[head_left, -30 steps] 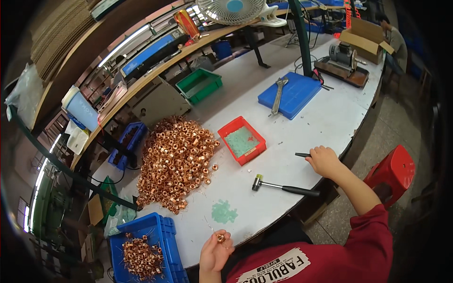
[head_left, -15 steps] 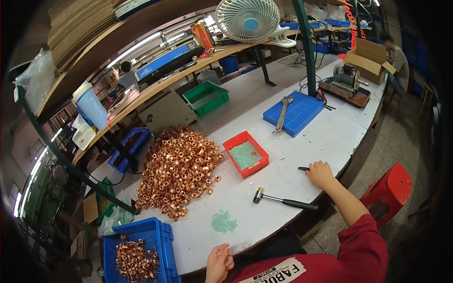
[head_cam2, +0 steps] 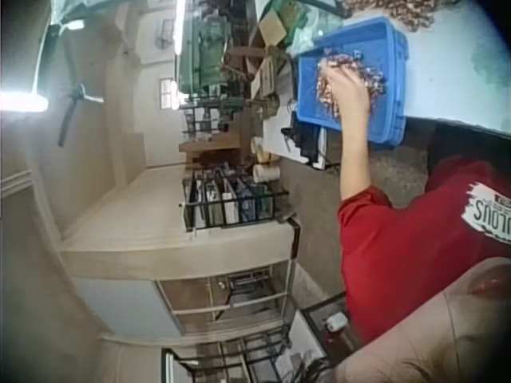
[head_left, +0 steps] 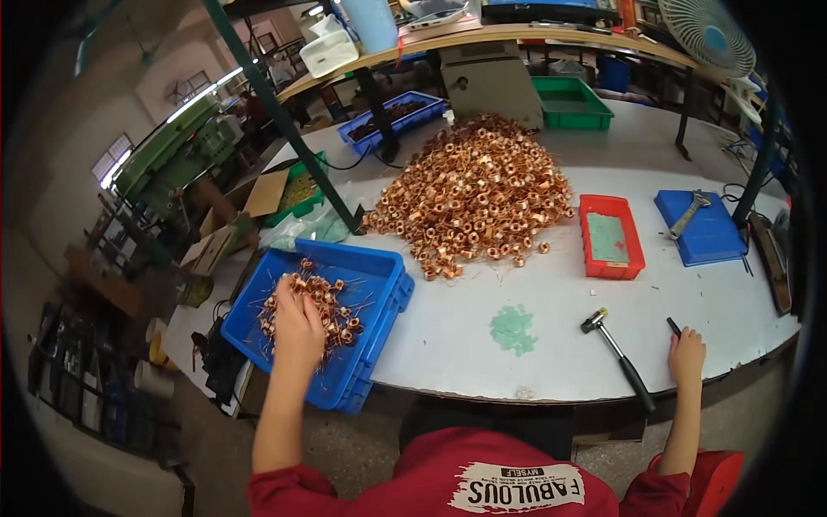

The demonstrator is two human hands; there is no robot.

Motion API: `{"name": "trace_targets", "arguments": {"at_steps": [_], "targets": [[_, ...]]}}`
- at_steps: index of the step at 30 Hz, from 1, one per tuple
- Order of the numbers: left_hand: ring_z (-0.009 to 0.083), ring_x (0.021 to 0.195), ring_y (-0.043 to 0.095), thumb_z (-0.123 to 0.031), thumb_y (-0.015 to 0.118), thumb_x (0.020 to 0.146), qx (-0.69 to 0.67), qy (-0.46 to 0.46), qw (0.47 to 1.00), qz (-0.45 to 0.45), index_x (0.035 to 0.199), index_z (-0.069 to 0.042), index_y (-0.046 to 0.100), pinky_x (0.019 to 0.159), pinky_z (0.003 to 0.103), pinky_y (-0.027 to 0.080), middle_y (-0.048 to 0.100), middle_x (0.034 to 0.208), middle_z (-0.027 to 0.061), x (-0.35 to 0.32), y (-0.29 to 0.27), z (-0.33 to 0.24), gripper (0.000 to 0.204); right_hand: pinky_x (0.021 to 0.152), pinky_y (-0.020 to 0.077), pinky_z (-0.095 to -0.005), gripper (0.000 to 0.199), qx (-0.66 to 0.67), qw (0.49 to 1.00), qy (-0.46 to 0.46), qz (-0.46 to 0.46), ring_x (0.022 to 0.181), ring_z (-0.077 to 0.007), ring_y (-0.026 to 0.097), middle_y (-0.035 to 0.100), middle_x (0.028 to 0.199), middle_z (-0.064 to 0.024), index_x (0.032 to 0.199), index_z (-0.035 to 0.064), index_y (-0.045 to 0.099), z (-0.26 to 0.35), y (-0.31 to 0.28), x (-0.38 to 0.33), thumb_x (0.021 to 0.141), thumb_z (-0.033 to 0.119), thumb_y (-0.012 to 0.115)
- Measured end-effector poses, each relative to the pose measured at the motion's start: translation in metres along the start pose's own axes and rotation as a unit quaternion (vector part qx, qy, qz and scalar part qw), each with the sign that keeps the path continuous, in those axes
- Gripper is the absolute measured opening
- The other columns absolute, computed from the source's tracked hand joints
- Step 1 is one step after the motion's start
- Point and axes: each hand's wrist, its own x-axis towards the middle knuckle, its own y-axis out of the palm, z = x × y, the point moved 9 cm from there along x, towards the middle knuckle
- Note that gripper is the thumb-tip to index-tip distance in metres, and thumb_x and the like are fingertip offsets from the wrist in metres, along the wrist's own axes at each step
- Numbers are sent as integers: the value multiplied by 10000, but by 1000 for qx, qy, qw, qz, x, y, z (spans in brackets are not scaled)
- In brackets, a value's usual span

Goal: Assembling copper wire coils by inserting pins and components at a manual workstation on a production floor.

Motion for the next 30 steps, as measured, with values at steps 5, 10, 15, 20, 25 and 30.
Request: {"name": "trace_targets", "arguments": {"at_steps": [5,10,15,20,25,30], "targets": [[401,922,546,-50,533,807,324,119,938,-40,1002,67,536,808,454,442,539,1078,267,13,23,49,227,716,431,-399,188,-1,1000,10,7,807,-309,535,549,852,-142,931,4,522,5,-4,4,901,186,491],[350,964,563,-62,589,753,-52,275,957,75,1003,20,568,847,404,451,573,1078,211,-78,100,-69,264,726,422,-405,179,19,999,13,-44,822,-319,510,515,911,-168,956,-16,506,5,-2,-3,883,147,512],[336,1029,535,-26,612,763,-189,270,930,164,1049,14,549,914,396,423,505,1209,195,-136,151,-103,295,779,433,-404,289,114,988,-44,-96,867,-357,520,520,984,-179,1048,-22,513,26,-14,11,831,157,577],[327,993,542,11,595,752,-236,208,933,172,1038,22,547,888,387,436,527,1166,192,-135,189,-69,289,804,440,-360,296,125,985,-7,-119,894,-296,545,549,1013,-142,1077,10,527,88,-68,21,827,151,598],[315,939,551,23,567,757,-245,170,943,148,1020,26,546,850,371,447,556,1109,182,-136,198,-44,264,743,473,-332,137,316,930,-186,-22,820,-246,571,578,962,-102,957,49,579,252,-134,21,847,129,584],[303,885,557,33,529,769,-207,220,945,123,992,27,545,813,358,451,586,1045,167,-142,193,-59,223,745,480,-361,211,262,950,-163,-40,898,-285,589,588,991,-115,1032,83,563,313,-87,78,830,142,585]]}}
